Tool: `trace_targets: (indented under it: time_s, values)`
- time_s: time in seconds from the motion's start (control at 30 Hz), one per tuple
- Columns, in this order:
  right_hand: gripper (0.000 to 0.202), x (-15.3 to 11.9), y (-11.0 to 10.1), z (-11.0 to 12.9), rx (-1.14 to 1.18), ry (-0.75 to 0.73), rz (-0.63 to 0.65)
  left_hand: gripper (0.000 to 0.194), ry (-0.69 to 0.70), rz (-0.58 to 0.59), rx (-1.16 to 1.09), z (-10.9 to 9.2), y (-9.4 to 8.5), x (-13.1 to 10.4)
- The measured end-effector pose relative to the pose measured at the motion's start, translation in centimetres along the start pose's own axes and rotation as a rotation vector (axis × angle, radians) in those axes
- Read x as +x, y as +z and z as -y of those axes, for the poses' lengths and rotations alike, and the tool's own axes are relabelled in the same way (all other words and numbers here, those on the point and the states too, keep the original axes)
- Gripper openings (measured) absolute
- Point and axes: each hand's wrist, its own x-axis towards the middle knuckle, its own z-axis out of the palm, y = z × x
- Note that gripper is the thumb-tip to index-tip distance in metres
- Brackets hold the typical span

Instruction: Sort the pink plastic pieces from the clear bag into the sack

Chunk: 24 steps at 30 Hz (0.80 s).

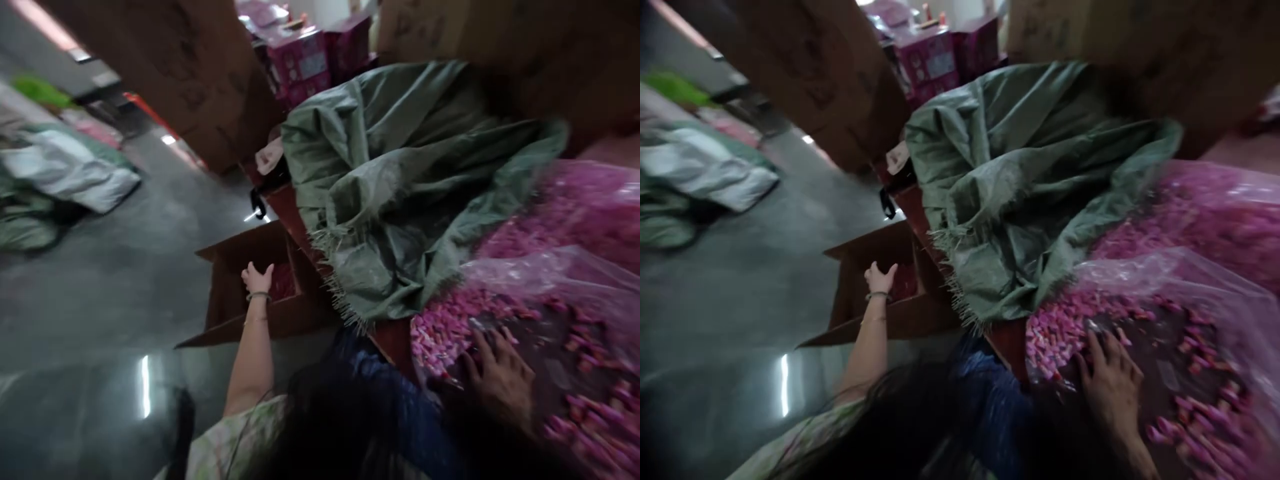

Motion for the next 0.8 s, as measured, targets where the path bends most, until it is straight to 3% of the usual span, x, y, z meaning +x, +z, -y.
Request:
trace_targets:
  time_s: [0.07,0.13,0.2,0.27,0.3,0.33,0.4,0.5,0.6,0.8]
  values:
    - [0.043,0.4,0.2,-0.1,0.046,-0.005,0.004,0.044,0.147,-0.042,-0.091,-2.3,2.2,-2.0]
    - [0.036,0.7,0.0,-0.5,0.117,-0.005,-0.011,0.032,0.438,0.050,-0.266,-5.7,5.2,-4.9]
    - [0.033,0.9,-0.4,-1.0,0.169,0.030,-0.022,0.028,0.766,0.303,-0.383,-9.8,9.0,-8.1]
    - [0.033,1.2,-0.6,-1.5,0.214,0.109,-0.032,0.028,1.047,0.619,-0.334,-13.9,13.6,-10.4]
    - [0.034,1.3,-0.7,-1.8,0.251,0.154,-0.038,0.029,1.127,0.712,-0.257,-15.9,16.1,-11.0]
    - [0.035,1.5,-0.8,-2.1,0.301,0.199,-0.045,0.029,1.151,0.741,-0.156,-17.8,18.7,-11.2]
    - [0.038,1.8,-1.1,-2.7,0.424,0.275,-0.058,0.033,1.074,0.667,0.094,-21.4,23.5,-10.4]
    - [0.041,2.3,-1.5,-3.5,0.548,0.362,-0.089,0.040,0.987,0.563,0.252,-26.1,28.6,-8.7]
    - [0.041,2.6,-1.6,-4.0,0.582,0.395,-0.130,0.046,0.994,0.520,0.303,-29.8,31.2,-7.8]
    - [0.034,2.9,-0.9,-4.1,0.597,0.401,-0.155,0.053,1.075,0.483,0.372,-37.8,33.3,-6.1]
